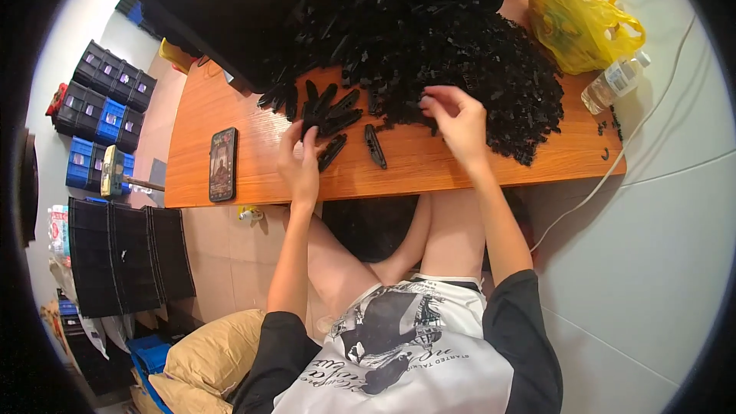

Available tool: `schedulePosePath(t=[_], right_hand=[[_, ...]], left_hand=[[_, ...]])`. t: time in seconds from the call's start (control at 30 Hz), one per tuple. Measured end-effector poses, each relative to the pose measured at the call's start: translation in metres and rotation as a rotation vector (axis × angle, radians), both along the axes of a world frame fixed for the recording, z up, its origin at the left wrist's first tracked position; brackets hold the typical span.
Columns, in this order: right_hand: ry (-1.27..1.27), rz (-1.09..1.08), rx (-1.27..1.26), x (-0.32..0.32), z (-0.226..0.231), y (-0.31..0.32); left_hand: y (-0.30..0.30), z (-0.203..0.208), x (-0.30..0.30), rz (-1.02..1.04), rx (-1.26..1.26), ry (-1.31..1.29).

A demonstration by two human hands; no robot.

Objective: The person assembles small black plastic components by hand on a wooden table.

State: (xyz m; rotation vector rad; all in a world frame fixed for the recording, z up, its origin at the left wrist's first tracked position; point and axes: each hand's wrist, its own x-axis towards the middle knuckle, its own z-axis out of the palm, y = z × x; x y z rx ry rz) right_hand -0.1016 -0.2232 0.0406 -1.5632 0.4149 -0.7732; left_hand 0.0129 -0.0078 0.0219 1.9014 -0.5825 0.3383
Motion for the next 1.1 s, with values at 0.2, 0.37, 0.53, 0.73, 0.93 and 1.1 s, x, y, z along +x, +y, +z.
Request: schedulePosePath(t=[0.2,0.37,0.53,0.73,0.93,1.1], right_hand=[[-0.070,0.157,0.168,-0.016,0.012,0.064],[-0.124,0.169,-0.060,-0.031,0.019,0.108],[-0.122,0.159,-0.215,-0.038,0.028,0.123],[-0.136,0.101,-0.548,-0.037,0.026,0.124],[-0.129,0.035,-0.478,-0.042,0.032,0.131],[-0.143,0.094,-0.286,-0.040,0.030,0.130]], left_hand=[[0.014,0.023,-0.036,-0.345,-0.934,1.005],[0.023,0.026,-0.084,-0.474,-0.989,1.087],[0.031,0.029,-0.100,-0.515,-0.982,1.019],[0.038,0.028,-0.103,-0.515,-0.962,0.985],[0.039,0.032,-0.106,-0.513,-0.988,0.974],[0.038,0.041,-0.106,-0.420,-0.925,1.012]])
